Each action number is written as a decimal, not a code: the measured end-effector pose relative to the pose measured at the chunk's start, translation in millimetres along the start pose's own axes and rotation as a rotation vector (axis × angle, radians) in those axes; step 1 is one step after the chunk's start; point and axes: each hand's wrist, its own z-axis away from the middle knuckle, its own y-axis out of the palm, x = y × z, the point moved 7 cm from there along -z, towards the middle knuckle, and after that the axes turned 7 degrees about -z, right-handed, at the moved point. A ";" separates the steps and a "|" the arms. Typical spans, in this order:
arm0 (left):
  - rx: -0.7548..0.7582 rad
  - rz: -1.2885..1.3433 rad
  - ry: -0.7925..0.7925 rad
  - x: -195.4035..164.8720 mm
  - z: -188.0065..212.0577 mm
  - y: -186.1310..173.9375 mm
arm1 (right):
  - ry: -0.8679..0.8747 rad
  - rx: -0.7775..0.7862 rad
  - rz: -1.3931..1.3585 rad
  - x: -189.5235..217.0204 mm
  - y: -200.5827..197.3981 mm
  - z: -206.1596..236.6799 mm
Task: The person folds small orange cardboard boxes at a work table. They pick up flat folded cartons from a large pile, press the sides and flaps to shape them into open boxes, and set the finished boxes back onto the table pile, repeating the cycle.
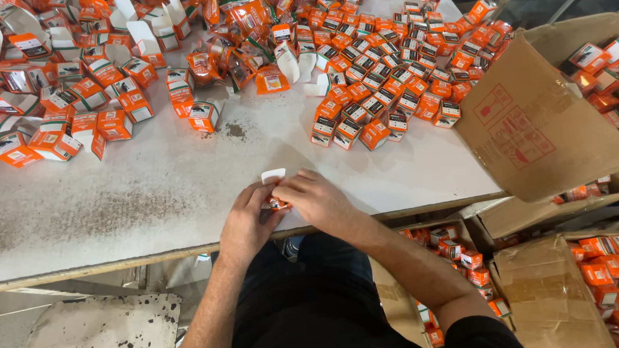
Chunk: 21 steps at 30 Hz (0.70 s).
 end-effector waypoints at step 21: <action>-0.161 -0.193 0.261 -19.6 14.7 -6.6 | 0.329 -0.336 -0.249 -35.8 16.1 43.4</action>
